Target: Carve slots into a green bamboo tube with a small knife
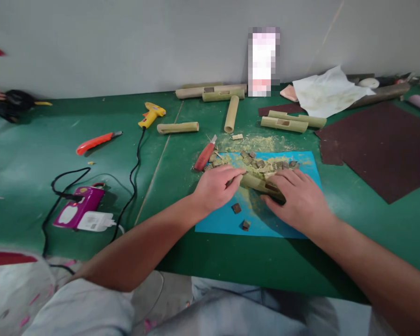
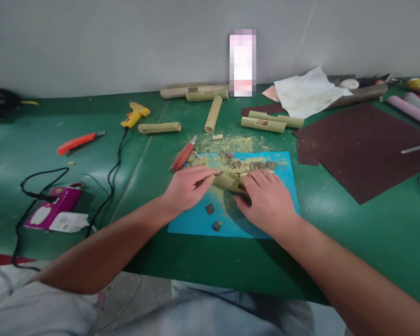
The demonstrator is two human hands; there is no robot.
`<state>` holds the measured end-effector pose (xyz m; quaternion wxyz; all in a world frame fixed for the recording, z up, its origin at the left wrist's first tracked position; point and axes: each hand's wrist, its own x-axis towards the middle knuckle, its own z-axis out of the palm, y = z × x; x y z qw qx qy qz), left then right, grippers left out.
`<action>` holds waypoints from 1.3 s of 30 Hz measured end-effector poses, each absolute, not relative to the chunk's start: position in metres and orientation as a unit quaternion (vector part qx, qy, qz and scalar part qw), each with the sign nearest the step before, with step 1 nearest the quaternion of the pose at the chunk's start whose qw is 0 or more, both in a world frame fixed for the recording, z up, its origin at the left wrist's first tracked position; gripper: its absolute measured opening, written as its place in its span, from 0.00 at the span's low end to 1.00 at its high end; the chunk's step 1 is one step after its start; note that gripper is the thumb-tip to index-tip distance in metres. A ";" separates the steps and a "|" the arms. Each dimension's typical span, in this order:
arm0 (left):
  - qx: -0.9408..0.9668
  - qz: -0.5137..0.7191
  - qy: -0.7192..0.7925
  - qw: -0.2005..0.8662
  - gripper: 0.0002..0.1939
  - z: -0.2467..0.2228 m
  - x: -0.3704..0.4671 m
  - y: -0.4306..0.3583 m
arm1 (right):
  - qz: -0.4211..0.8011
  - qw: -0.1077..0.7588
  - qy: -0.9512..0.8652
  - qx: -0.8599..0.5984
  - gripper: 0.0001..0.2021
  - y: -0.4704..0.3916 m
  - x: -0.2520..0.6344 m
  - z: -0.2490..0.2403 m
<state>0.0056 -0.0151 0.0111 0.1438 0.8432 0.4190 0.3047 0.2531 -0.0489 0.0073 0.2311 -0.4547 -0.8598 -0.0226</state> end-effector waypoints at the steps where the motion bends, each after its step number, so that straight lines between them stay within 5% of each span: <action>1: 0.847 0.297 0.419 0.137 0.15 0.011 0.006 -0.016 | -0.019 0.223 -0.861 -0.456 0.11 -0.049 0.253 0.006; 25: 0.893 0.203 0.401 0.020 0.18 0.006 0.010 -0.025 | -0.010 0.179 -0.883 -0.433 0.10 -0.048 0.246 0.001; 39: 0.875 0.224 0.422 0.084 0.17 0.008 0.009 -0.022 | 0.019 0.212 -0.874 -0.438 0.05 -0.045 0.249 0.002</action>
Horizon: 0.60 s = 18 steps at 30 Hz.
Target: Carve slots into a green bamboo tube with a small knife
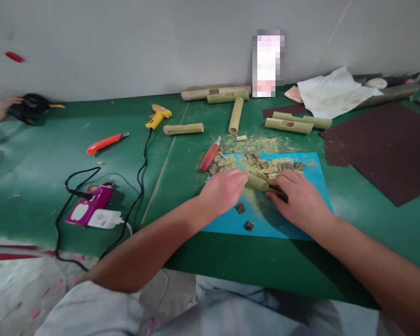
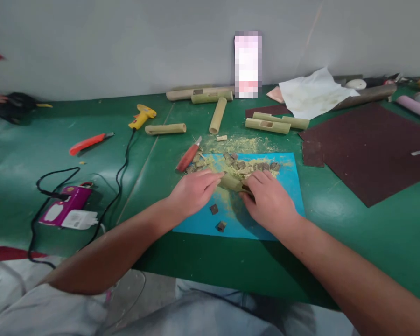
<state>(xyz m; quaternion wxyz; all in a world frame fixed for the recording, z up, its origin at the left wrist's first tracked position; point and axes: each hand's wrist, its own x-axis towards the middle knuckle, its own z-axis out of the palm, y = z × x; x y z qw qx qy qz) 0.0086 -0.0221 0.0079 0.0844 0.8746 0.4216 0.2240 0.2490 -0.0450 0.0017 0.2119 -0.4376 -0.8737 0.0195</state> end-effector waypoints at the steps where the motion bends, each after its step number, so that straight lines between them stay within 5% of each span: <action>1: 0.872 0.228 0.424 0.086 0.17 0.008 0.008 -0.022 | 0.018 0.212 -0.875 -0.435 0.06 -0.045 0.249 0.002; 18: 0.833 0.244 0.458 0.194 0.14 0.010 0.010 -0.014 | -0.032 0.204 -0.898 -0.390 0.07 -0.049 0.246 0.003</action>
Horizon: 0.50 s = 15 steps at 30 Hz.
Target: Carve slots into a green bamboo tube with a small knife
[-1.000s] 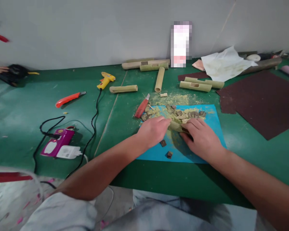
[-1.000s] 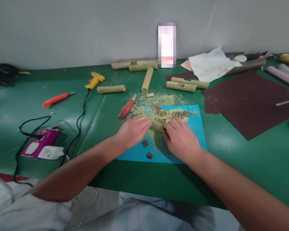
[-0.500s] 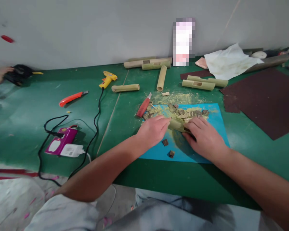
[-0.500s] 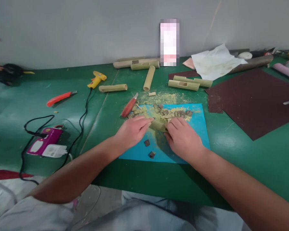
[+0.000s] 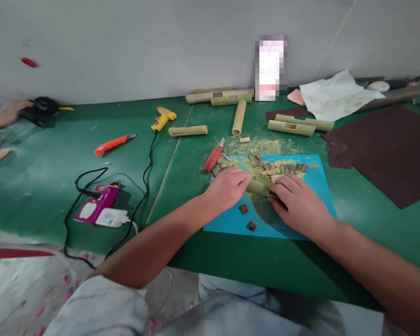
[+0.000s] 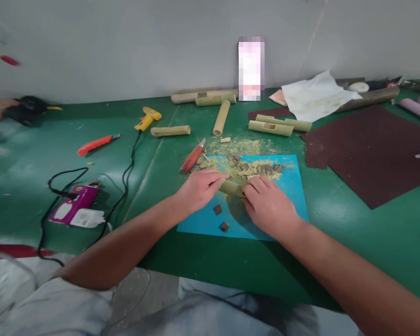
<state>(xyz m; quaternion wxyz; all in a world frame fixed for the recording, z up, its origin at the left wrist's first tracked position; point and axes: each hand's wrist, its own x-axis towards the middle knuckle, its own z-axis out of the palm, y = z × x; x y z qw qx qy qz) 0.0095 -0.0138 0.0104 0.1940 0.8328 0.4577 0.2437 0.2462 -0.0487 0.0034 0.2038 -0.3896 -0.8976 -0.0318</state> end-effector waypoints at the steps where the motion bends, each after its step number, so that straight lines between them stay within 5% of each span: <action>1: 0.827 0.258 0.458 0.199 0.14 0.012 0.009 -0.012 | -0.030 0.209 -0.897 -0.389 0.07 -0.049 0.246 0.003; 15: 0.807 0.326 0.458 0.181 0.14 0.019 0.005 -0.017 | -0.060 0.227 -0.884 -0.404 0.09 -0.051 0.249 0.004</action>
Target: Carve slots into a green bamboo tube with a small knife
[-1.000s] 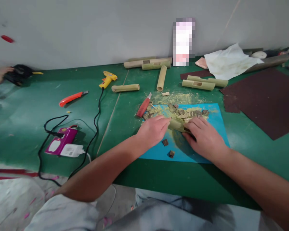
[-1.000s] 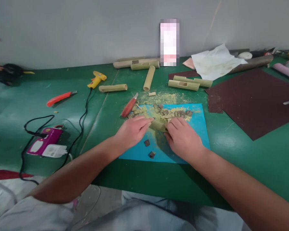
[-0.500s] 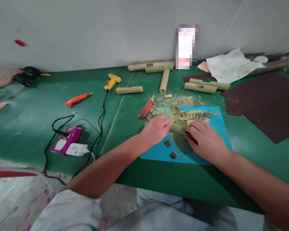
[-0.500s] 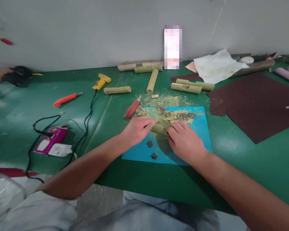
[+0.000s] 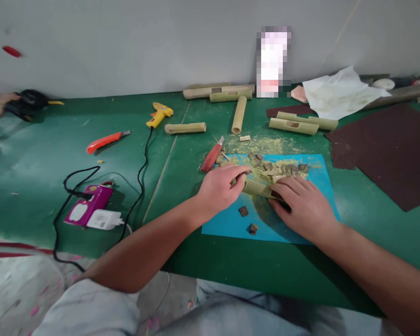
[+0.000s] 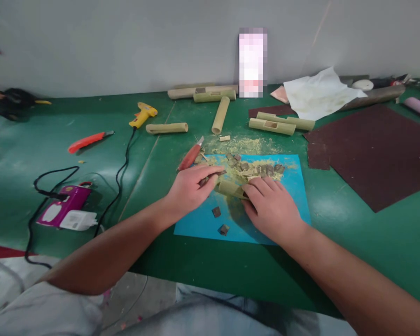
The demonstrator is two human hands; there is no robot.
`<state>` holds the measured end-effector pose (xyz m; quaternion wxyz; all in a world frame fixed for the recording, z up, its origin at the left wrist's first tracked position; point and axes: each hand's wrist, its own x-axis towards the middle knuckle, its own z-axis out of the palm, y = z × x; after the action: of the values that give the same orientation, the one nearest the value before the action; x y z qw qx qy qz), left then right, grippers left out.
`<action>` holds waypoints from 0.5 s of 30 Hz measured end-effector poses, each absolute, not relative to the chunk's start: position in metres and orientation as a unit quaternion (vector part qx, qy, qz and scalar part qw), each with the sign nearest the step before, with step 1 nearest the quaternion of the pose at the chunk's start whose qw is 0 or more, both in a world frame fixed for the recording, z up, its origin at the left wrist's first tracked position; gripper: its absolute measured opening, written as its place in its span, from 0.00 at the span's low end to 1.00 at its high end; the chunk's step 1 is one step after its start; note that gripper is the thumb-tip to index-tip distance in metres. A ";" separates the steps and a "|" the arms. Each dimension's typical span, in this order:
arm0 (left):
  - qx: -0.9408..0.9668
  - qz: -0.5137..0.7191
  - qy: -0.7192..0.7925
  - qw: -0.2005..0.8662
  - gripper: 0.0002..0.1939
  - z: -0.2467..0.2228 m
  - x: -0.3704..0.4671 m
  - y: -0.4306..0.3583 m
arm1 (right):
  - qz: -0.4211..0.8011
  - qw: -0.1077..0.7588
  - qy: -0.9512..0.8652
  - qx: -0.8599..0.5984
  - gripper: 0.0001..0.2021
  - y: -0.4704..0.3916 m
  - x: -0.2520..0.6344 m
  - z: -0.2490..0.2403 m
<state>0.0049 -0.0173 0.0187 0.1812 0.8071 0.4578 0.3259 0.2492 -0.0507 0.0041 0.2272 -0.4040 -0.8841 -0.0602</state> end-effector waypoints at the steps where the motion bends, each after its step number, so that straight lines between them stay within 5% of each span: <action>1: 0.802 0.336 0.455 0.192 0.15 0.019 0.005 -0.017 | -0.067 0.231 -0.883 -0.402 0.08 -0.051 0.249 0.005; 15: 0.603 0.389 0.533 0.448 0.14 0.025 0.008 -0.015 | -0.034 0.253 -0.868 -0.426 0.09 -0.047 0.257 0.008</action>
<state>0.0080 -0.0151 0.0254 0.4479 0.6032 0.5333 0.3887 0.2574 -0.0466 0.0082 0.2527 -0.4258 -0.8681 -0.0342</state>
